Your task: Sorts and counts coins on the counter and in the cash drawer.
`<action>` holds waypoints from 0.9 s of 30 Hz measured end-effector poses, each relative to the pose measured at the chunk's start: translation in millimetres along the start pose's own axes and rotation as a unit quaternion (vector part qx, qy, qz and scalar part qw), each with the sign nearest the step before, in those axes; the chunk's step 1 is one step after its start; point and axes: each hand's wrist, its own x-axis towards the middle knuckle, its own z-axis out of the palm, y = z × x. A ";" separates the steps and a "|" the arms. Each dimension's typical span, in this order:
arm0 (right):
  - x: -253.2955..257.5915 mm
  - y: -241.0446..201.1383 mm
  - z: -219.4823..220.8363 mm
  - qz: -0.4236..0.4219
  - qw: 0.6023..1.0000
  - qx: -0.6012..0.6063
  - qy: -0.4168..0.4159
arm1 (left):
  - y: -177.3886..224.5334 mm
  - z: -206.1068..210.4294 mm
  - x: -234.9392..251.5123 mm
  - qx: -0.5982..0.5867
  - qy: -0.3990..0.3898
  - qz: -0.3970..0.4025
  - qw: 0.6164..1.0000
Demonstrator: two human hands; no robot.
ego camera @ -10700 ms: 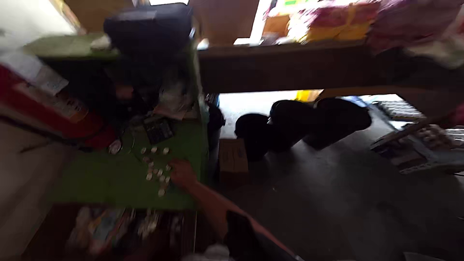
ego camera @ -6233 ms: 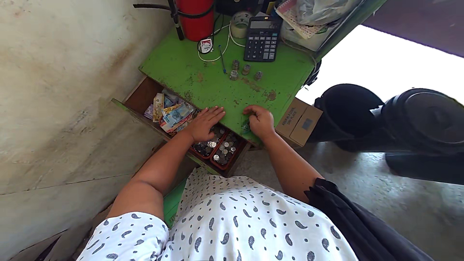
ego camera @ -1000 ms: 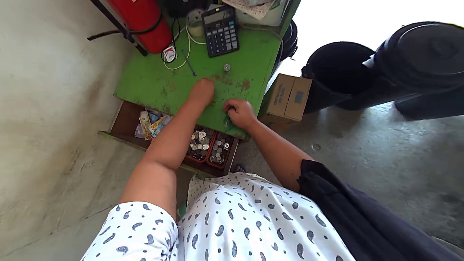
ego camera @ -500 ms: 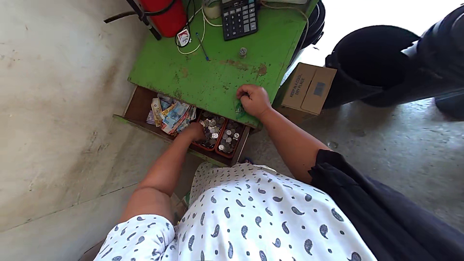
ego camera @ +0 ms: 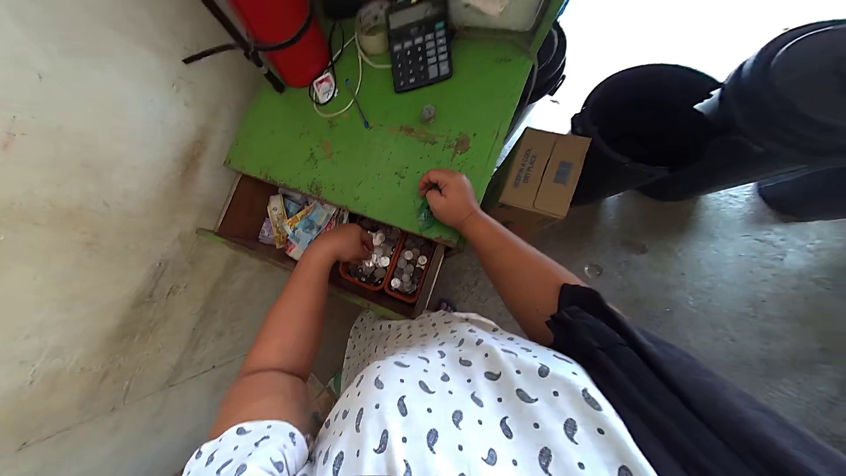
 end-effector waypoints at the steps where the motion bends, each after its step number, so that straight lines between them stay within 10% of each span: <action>1: 0.8 0.3 -0.8 0.001 1.000 -0.001 -0.001 | 12.1 -12.0 -6.3 -0.019 -0.015 0.022 0.999; 10: 1.3 4.9 -1.5 -0.015 0.999 0.035 0.022 | 123.3 -110.8 73.0 -0.028 0.316 0.155 0.936; 17: 0.3 3.7 -1.2 -0.017 0.999 0.023 0.025 | 141.7 -118.5 143.8 0.127 0.306 0.141 0.933; 27: 0.9 7.9 3.4 -0.045 0.998 0.020 0.040 | 90.6 -41.3 65.2 0.131 0.302 0.105 0.938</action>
